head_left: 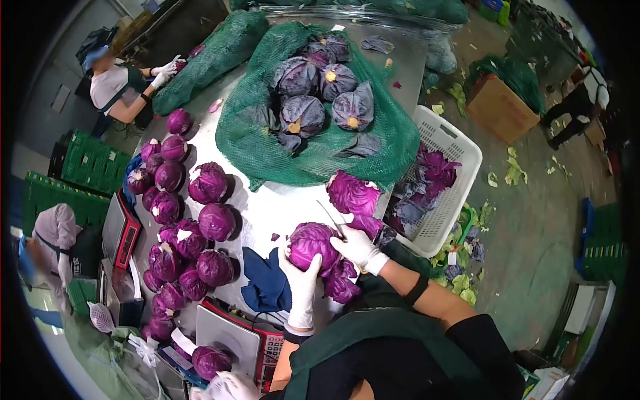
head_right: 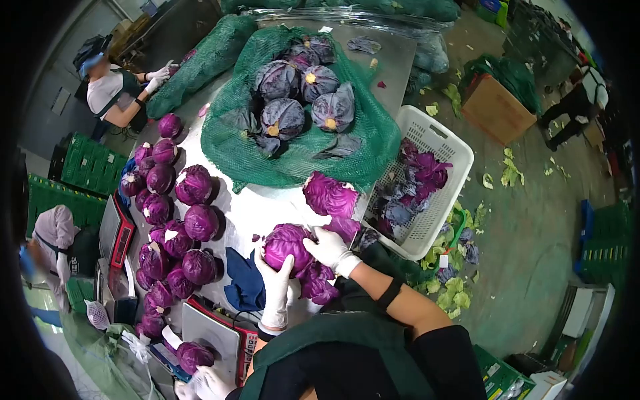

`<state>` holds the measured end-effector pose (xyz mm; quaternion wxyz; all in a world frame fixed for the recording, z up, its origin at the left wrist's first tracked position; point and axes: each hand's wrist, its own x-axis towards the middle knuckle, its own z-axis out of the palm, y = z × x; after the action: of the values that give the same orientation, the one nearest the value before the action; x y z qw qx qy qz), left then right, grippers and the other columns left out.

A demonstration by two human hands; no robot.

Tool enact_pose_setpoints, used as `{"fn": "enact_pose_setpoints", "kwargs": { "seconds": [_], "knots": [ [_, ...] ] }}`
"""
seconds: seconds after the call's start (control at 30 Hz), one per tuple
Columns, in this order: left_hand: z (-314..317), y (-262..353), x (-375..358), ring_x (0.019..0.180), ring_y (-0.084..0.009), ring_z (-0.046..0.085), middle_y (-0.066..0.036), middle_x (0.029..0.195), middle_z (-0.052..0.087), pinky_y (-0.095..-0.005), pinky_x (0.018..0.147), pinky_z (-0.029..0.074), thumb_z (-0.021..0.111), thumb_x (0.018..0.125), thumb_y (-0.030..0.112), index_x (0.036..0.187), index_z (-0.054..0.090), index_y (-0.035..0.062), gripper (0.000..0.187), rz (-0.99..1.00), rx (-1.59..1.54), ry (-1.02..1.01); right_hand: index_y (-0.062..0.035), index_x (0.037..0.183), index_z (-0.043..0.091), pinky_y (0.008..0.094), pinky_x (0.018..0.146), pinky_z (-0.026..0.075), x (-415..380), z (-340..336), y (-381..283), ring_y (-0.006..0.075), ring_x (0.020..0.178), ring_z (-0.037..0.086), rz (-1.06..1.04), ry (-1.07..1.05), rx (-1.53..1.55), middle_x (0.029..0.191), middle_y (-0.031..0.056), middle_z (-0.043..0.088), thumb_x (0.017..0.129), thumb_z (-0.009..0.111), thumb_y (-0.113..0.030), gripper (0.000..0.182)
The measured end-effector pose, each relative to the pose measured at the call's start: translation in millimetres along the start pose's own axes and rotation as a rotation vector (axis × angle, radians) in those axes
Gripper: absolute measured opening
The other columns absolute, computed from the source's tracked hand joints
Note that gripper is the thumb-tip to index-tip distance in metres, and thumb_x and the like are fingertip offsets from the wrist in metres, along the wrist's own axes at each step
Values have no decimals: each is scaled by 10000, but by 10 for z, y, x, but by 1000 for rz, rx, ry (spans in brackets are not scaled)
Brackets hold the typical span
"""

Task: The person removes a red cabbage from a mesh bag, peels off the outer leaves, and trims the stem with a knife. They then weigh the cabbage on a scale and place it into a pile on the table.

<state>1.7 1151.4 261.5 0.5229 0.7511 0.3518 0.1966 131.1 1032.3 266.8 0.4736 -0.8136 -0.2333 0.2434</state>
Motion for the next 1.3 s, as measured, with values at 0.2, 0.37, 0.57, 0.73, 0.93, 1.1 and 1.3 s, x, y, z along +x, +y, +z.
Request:
{"fn": "enact_pose_setpoints", "kwargs": {
  "seconds": [0.2,0.37,0.57,0.73,0.93,1.1,1.3],
  "knots": [
    [-9,-21,72,1255,-302,329,-201,1350,292,-384,1070,264,783,706,209,1385,239,-8,896,-10,-84,23,-12,1032,526,471,737,488,87,64,54,396,803,612,-25,37,-77,870,239,618,824,527,-266,328],
    [17,-49,62,1232,-257,351,-163,1332,321,-357,1058,280,770,720,164,1371,259,-5,845,-138,-341,35,-20,971,552,448,709,497,231,-31,31,373,780,624,18,-30,-123,850,214,631,750,586,-315,370],
    [39,70,-36,1235,-250,347,-153,1349,317,-357,1046,302,767,718,124,1387,234,17,862,-68,-266,3,-20,911,546,383,596,509,248,-148,186,291,643,633,85,-70,18,740,167,625,698,637,-276,345],
    [12,-18,-38,1237,-263,359,-149,1350,318,-387,1010,359,758,743,164,1393,228,54,846,-50,-296,-4,-39,863,533,280,439,449,171,-210,308,128,483,542,360,-134,445,625,54,561,703,642,-125,212],
    [-106,-83,3,1153,-345,505,-169,1354,384,-440,667,590,589,818,523,1374,322,153,719,-477,-1137,-302,-29,928,566,308,456,458,86,-393,612,160,476,550,343,86,405,638,73,575,695,652,-142,273],
    [-2,216,49,1280,-381,354,-194,1415,307,-614,968,381,617,812,466,1421,243,147,783,-382,-1523,-410,-39,868,545,292,578,490,-6,-1030,583,160,576,601,158,440,-82,635,61,578,713,746,-281,350],
    [172,879,91,1261,-349,381,-158,1378,334,-525,964,426,649,831,296,1410,219,109,745,39,-888,-36,-29,1044,507,304,762,482,-340,-501,-622,148,833,583,-300,175,214,909,75,599,605,858,-252,605]
  ]
}}
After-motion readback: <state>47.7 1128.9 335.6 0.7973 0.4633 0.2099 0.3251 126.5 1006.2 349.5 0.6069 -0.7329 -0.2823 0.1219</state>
